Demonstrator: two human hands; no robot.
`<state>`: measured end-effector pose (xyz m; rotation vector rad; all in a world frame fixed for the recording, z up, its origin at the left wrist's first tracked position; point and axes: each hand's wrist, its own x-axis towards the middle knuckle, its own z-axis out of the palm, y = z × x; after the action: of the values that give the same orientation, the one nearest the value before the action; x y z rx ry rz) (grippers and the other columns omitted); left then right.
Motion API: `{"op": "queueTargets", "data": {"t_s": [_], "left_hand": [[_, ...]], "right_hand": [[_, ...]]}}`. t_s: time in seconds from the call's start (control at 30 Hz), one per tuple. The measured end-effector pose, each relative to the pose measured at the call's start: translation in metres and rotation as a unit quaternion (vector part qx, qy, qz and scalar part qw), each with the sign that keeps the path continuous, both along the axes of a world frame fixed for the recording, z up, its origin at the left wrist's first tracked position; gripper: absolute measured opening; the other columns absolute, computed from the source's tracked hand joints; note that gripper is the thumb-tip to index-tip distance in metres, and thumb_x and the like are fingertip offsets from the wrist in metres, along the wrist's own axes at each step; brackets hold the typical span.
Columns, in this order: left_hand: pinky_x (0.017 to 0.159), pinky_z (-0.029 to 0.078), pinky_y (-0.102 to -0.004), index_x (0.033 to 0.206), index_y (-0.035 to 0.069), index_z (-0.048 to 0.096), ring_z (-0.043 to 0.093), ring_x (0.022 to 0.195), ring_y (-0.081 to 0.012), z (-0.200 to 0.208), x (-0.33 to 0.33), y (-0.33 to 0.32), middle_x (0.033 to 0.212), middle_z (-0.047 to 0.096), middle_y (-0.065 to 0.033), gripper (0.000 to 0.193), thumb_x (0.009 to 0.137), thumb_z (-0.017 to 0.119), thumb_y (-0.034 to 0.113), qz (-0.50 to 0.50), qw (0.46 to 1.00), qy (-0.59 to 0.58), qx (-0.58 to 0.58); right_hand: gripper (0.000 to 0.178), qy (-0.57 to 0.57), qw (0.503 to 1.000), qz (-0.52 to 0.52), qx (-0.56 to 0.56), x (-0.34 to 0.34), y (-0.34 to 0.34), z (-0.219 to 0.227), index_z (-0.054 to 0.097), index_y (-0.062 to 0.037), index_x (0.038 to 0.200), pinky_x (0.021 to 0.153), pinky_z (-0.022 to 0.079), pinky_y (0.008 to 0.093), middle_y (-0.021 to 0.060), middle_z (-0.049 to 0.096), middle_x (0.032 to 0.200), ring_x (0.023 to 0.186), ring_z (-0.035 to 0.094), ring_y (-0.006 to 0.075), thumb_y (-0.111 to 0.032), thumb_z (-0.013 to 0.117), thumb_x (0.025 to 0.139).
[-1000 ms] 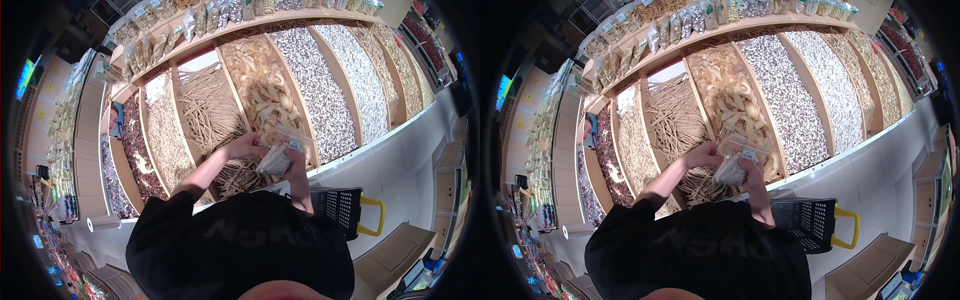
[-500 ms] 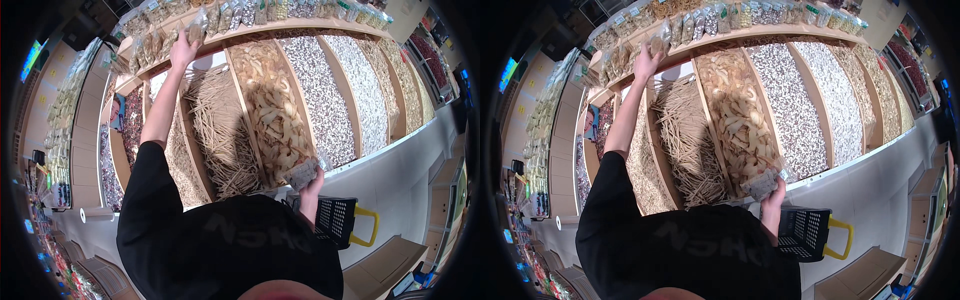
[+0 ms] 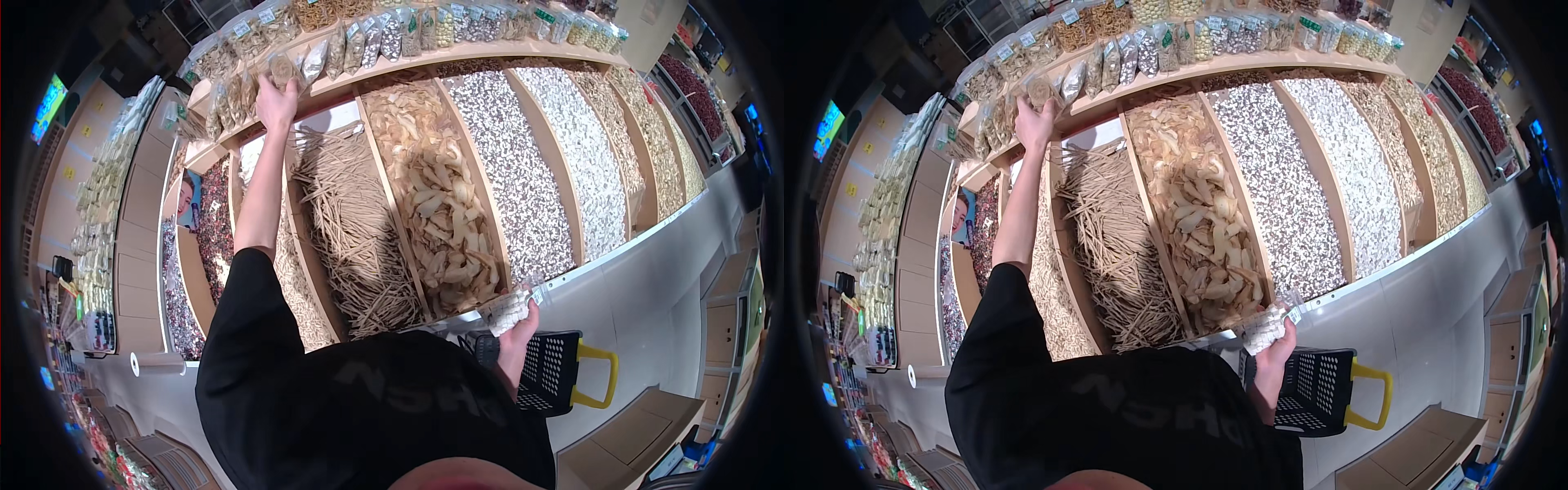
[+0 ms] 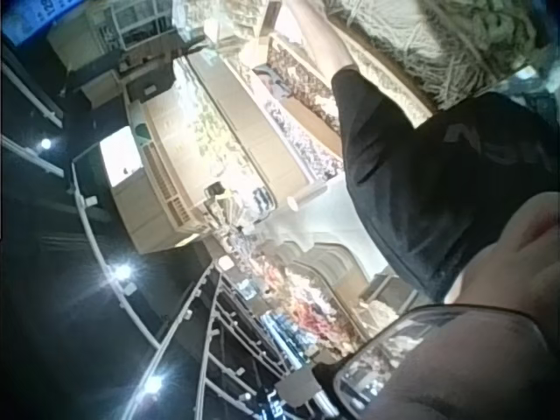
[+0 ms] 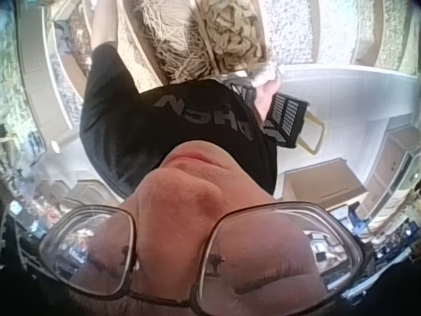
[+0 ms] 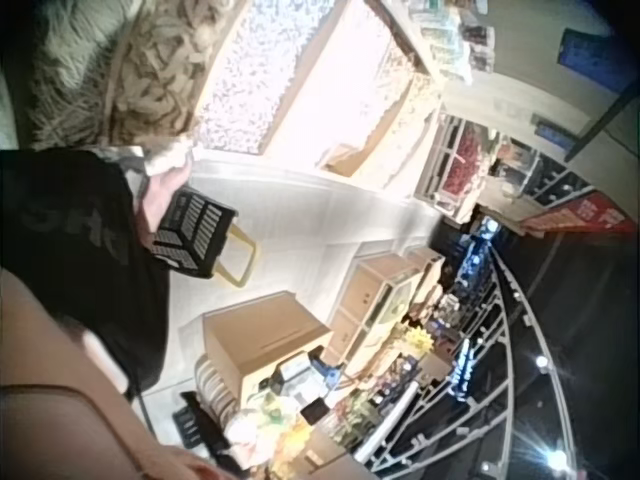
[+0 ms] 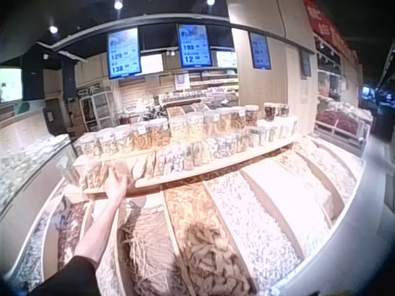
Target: Browsing and selecting various packaged dried herbs and roots in a supermarket.
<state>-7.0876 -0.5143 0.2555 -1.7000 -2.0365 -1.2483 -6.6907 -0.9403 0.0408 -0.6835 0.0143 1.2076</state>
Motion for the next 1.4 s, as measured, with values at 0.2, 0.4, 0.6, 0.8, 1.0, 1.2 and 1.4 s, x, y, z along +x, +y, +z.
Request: {"op": "queueTargets", "data": {"t_s": [0.2,0.4,0.6,0.8,1.0,1.2,1.4], "left_hand": [[0.082,0.047,-0.0446,0.119,0.004,0.048,0.062,0.095,-0.0378,-0.010,-0.005,0.008,0.101,0.065,-0.0213,0.058,0.077,0.068,0.038,-0.098,0.989,-0.070,0.087],[0.080,0.047,-0.0451,0.118,0.000,0.044,0.060,0.094,-0.0400,-0.033,0.001,0.030,0.100,0.062,-0.0237,0.054,0.079,0.068,0.029,-0.246,0.969,-0.012,0.021],[0.090,0.043,-0.0435,0.119,-0.003,0.043,0.050,0.110,-0.0406,-0.034,0.028,0.039,0.120,0.047,-0.0243,0.052,0.081,0.067,0.022,-0.266,0.956,0.012,0.121],[0.091,0.043,-0.0417,0.120,-0.004,0.044,0.053,0.106,-0.0391,-0.027,0.041,0.044,0.118,0.048,-0.0245,0.050,0.083,0.065,0.022,-0.259,0.952,-0.066,0.152],[0.094,0.042,-0.0416,0.124,-0.006,0.042,0.053,0.107,-0.0376,-0.023,0.011,0.036,0.118,0.049,-0.0234,0.051,0.084,0.064,0.016,-0.278,0.931,-0.104,0.212],[0.091,0.043,-0.0419,0.123,-0.007,0.042,0.053,0.107,-0.0384,-0.009,-0.005,0.040,0.119,0.049,-0.0239,0.050,0.086,0.063,0.020,-0.189,0.960,-0.015,0.205],[0.090,0.045,-0.0442,0.127,0.004,0.042,0.053,0.110,-0.0393,-0.003,-0.007,0.044,0.125,0.047,-0.0250,0.047,0.086,0.061,0.017,-0.169,0.962,0.012,0.212]], "right_hand": [[0.041,0.023,1.000,0.002,0.007,-0.001,0.002,-0.002,0.054,-0.0093,0.121,0.089,0.046,0.0467,0.0096,0.061,0.111,0.104,0.057,0.0300,-0.032,0.049,0.088],[0.046,0.050,0.997,0.055,-0.037,-0.016,0.014,-0.013,0.050,-0.0049,0.126,0.098,0.040,0.0451,0.0141,0.058,0.118,0.111,0.054,0.0309,-0.033,0.047,0.090],[0.048,0.027,0.996,0.062,-0.061,-0.029,0.025,-0.001,0.052,-0.0052,0.125,0.098,0.040,0.0442,0.0134,0.059,0.119,0.109,0.055,0.0306,-0.036,0.047,0.089],[0.048,0.011,0.996,0.061,-0.066,-0.029,0.032,0.010,0.052,-0.0047,0.124,0.095,0.043,0.0441,0.0142,0.060,0.115,0.105,0.057,0.0305,-0.036,0.047,0.089],[0.045,-0.013,0.995,0.083,-0.060,-0.031,0.043,0.015,0.048,-0.0060,0.129,0.094,0.044,0.0421,0.0122,0.058,0.118,0.108,0.056,0.0275,-0.031,0.048,0.091],[0.044,-0.047,0.990,0.106,-0.081,-0.059,0.086,0.041,0.051,-0.0051,0.126,0.094,0.044,0.0429,0.0137,0.060,0.114,0.106,0.057,0.0287,-0.032,0.047,0.091],[0.046,-0.074,0.977,0.169,-0.110,-0.078,0.136,0.070,0.043,-0.0029,0.133,0.098,0.042,0.0438,0.0156,0.056,0.125,0.115,0.054,0.0306,-0.018,0.044,0.089]]}}
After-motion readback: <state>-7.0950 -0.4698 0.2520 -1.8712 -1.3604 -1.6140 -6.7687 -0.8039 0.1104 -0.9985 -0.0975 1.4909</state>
